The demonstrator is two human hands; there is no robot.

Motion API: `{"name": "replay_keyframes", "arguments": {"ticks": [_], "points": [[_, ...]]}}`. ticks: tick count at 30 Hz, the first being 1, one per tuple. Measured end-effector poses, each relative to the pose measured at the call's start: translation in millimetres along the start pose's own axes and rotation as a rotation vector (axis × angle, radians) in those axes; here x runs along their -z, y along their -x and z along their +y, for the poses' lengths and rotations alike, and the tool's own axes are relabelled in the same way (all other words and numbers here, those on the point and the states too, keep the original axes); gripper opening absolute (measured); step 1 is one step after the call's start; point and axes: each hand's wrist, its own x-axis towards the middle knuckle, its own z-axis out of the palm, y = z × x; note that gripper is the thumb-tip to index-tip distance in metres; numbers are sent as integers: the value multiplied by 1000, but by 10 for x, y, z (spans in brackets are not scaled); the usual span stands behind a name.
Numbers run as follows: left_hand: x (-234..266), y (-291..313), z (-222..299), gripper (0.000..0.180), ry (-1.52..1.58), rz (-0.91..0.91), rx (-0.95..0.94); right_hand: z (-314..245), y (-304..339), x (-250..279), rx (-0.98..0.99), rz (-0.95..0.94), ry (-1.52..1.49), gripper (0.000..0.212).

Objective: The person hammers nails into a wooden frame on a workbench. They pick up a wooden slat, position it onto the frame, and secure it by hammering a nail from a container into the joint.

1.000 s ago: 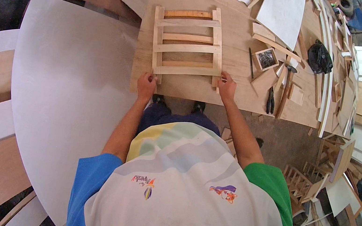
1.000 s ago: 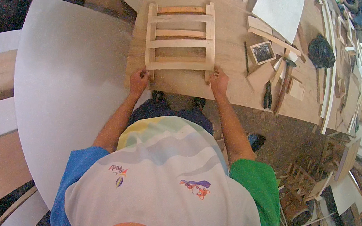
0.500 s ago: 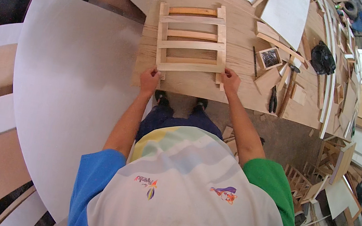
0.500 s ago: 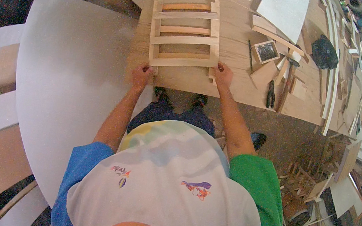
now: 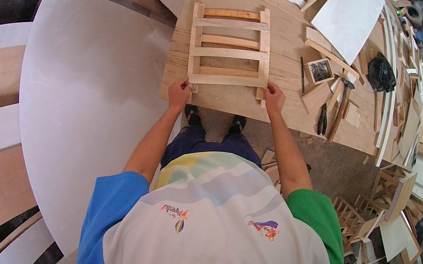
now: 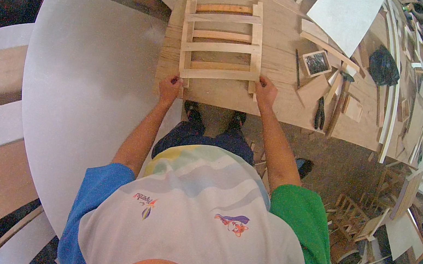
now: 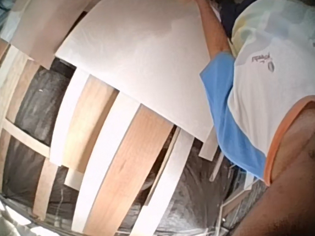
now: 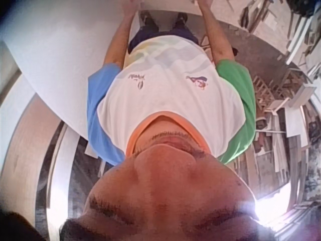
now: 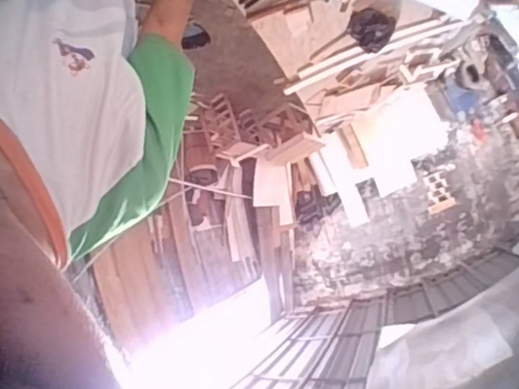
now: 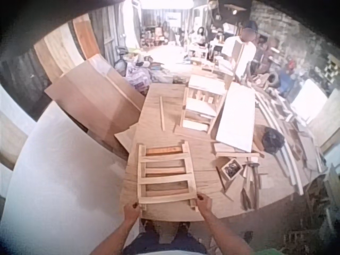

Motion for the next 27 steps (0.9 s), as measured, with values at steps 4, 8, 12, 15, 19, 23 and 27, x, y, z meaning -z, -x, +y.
{"name": "replay_keyframes", "arguments": {"ticks": [4, 8, 12, 15, 19, 23, 27], "points": [[-32, -91, -164, 24, -26, -12, 10, -83, -2, 42, -26, -30, 26, 29], [-23, -162, -172, 28, -40, 8, -82, -147, -9, 20, -66, -14, 0, 28], [-7, -154, -77, 31, -57, -10, -79, -72, -50, 21, -35, -17, 26, 28], [-9, -166, -124, 33, -30, -14, -69, -43, -58, 5, 7, -3, 32, 27], [-3, -161, -59, 33, -24, -14, -58, -77, -45, 18, -21, -5, 9, 28], [5, -155, -57, 30, -5, 2, -76, -155, -43, 55, -35, -33, 25, 29], [-1, -148, -40, 26, -98, 41, -129, -196, -33, 84, -57, -36, 47, 31]]}}
